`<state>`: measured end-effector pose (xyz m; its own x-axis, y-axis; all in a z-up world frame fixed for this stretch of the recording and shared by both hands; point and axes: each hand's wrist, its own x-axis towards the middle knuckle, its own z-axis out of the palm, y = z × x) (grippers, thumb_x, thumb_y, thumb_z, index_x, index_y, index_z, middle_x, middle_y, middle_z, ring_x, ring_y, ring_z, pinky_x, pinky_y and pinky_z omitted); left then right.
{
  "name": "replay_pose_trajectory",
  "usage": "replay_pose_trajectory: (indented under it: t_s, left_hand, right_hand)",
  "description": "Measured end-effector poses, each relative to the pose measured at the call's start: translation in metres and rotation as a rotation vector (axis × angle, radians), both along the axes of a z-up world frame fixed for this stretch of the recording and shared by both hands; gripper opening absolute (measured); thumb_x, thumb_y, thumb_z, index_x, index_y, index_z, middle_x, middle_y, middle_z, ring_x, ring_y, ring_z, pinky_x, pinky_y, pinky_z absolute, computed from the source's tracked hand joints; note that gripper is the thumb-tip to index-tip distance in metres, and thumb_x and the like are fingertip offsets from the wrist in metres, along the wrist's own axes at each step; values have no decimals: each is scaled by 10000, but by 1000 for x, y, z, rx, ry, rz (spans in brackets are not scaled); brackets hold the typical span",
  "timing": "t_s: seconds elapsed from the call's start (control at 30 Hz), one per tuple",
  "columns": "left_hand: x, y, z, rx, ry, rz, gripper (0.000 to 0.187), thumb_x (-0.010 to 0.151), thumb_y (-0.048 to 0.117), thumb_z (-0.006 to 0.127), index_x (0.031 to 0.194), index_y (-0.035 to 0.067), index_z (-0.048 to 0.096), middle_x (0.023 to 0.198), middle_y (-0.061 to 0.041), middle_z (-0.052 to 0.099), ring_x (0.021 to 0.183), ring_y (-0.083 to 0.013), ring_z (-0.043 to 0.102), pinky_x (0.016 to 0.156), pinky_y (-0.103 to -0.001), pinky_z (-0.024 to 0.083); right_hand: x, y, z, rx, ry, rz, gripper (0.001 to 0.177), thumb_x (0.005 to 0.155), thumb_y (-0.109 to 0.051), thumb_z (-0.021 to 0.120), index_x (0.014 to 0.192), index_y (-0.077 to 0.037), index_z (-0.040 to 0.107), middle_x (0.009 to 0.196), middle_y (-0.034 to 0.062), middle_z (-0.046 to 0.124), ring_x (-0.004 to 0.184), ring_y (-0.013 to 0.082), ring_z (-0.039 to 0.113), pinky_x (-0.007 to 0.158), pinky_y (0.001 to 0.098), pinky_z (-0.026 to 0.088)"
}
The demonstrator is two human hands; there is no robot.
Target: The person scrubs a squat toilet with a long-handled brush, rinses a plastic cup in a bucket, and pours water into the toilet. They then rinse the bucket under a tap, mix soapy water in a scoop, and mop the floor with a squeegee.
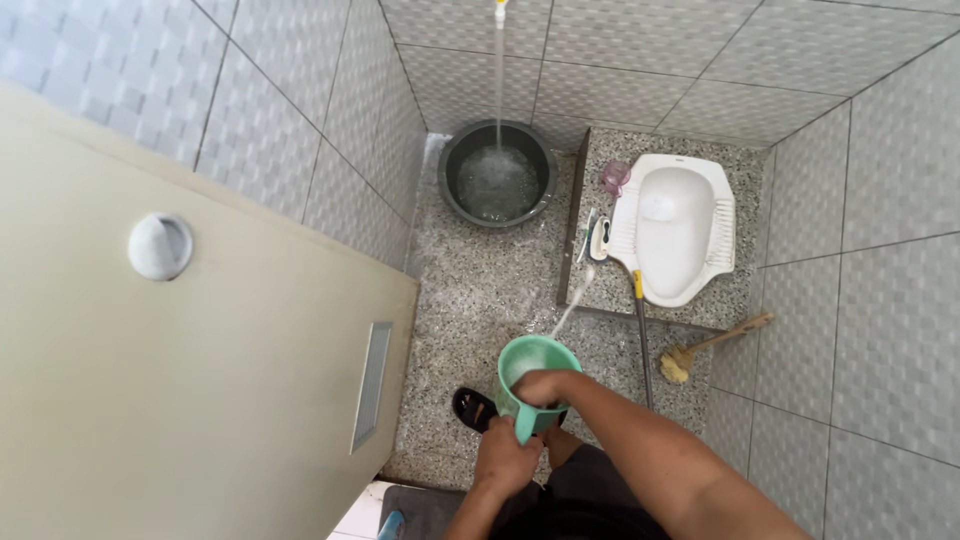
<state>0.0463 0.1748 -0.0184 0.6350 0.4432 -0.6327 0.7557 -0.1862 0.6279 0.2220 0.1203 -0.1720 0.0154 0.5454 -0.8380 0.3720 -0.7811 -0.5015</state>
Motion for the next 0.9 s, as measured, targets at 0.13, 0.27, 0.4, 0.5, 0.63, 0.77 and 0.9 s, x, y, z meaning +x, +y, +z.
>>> replay_pose_trajectory:
  t_s: [0.13,0.27,0.4,0.5,0.63,0.77,0.9]
  left_hand:
    - [6,-9,1,-40,5,52,512,795,272,733,1162,-59,600,1048,-278,707,1007,-423,713,881,-458,577]
    - [5,-18,-5,-4,-19,11,447,796,261,732,1110,-40,631,1036,-276,714,989,-434,710,871,-470,570]
    - [-2,-20,-8,13,-68,-7,393,767,242,758,1058,-5,669,1017,-255,709,952,-426,711,838,-470,572]
    - [-4,-16,-3,-13,-41,-33,385,777,245,750,1064,8,652,940,-244,734,931,-412,723,825,-464,573]
    - [-5,-7,4,-55,3,-80,372,804,240,723,1074,2,631,923,-243,738,925,-410,732,816,-464,575]
    - [-1,17,10,-14,-38,-140,378,813,248,723,1083,1,627,926,-251,730,934,-428,721,824,-472,571]
    - [-9,47,13,62,-30,-288,393,802,241,744,1091,-1,630,961,-257,702,942,-450,693,832,-505,552]
  right_hand:
    - [5,-6,10,-31,-108,153,506,818,-336,730,1214,-21,708,1266,212,694,1167,322,689,994,420,532]
    - [8,-15,5,40,-30,82,464,854,-329,638,1222,-60,725,1262,189,695,1115,340,693,959,436,530]
    - [4,-23,-7,111,-142,106,441,839,-292,623,1170,-36,762,1224,234,718,1094,356,704,943,447,539]
    - [0,-28,-8,37,-184,61,471,842,-336,671,1196,-30,723,1256,245,689,1135,363,680,968,448,530]
    - [-5,-22,1,117,-67,92,431,883,-293,561,1200,-70,750,1293,219,682,1157,376,650,972,463,492]
    - [-6,-1,22,43,-129,-131,522,838,-273,660,1321,-78,630,1315,231,659,1202,372,642,1018,453,500]
    - [-20,11,42,-22,-137,-172,484,849,-303,670,1252,-39,707,1319,211,665,1192,342,669,1005,432,532]
